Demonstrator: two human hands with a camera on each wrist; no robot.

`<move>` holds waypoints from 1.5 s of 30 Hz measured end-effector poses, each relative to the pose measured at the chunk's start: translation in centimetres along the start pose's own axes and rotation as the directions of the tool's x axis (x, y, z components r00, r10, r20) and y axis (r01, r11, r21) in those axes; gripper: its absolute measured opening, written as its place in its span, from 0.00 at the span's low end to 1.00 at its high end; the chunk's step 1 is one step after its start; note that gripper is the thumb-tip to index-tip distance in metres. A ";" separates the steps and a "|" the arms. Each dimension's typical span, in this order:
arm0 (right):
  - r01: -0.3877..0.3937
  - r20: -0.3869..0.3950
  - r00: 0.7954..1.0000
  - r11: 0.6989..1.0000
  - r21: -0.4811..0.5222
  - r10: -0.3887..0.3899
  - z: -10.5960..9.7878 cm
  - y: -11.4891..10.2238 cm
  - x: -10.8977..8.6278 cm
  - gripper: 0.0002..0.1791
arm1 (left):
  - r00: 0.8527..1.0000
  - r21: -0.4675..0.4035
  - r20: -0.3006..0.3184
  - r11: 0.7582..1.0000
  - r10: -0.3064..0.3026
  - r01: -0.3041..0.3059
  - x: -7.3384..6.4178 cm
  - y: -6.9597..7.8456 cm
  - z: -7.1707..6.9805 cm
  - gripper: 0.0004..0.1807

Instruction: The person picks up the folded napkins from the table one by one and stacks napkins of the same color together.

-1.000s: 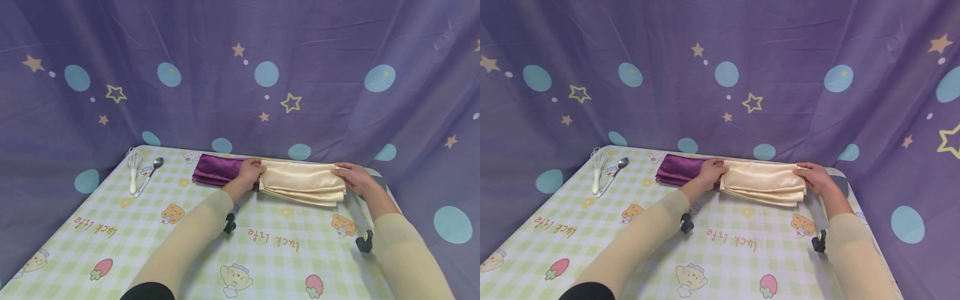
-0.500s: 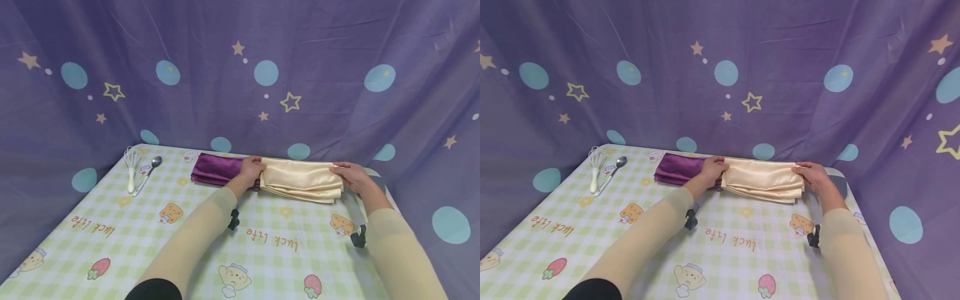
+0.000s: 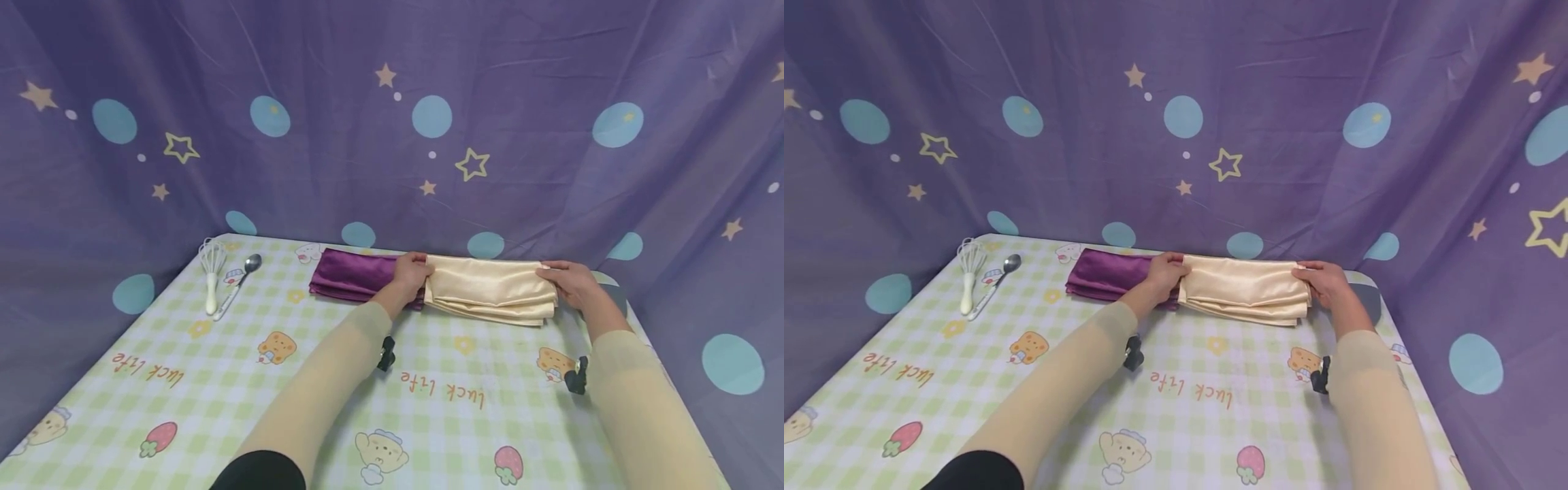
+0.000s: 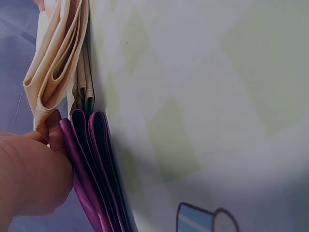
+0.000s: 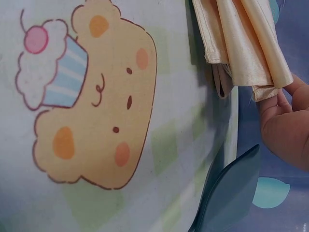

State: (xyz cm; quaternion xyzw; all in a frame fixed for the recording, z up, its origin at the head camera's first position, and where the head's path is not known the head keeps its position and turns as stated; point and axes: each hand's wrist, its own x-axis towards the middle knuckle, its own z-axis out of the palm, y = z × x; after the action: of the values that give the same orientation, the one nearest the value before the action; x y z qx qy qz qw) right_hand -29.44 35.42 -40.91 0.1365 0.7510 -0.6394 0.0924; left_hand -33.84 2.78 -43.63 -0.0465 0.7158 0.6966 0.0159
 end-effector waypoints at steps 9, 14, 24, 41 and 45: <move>0.027 -0.070 0.997 0.999 0.024 -0.026 0.0 -0.3 0.7 0.35 | 1.000 0.023 -0.014 1.000 0.004 -0.004 0.0 0.6 0.4 0.18; 0.026 -0.121 0.992 1.000 0.004 -0.025 0.1 -0.6 0.6 0.34 | 1.000 0.023 -0.024 1.000 -0.003 0.004 0.2 0.5 0.6 0.19; 0.032 -0.181 0.983 0.999 -0.027 -0.036 0.0 -0.1 1.0 0.28 | 0.998 0.024 0.049 0.999 -0.045 0.043 0.1 0.2 0.4 0.18; 0.124 -0.140 0.983 0.990 0.059 -0.115 -0.9 -0.4 0.3 0.17 | 0.997 -0.115 0.065 0.993 0.027 -0.020 0.0 1.3 -0.5 0.16; 0.143 -0.151 0.979 0.988 0.052 -0.134 -1.0 -0.6 0.1 0.13 | 0.997 -0.156 0.070 0.988 0.024 -0.013 0.2 1.6 -1.1 0.16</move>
State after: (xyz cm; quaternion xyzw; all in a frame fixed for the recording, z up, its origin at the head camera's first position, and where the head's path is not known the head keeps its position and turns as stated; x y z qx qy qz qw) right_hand -29.71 36.35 -40.24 0.1336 0.7429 -0.6558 -0.0123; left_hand -34.18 1.69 -42.04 -0.0159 0.6586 0.7516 0.0313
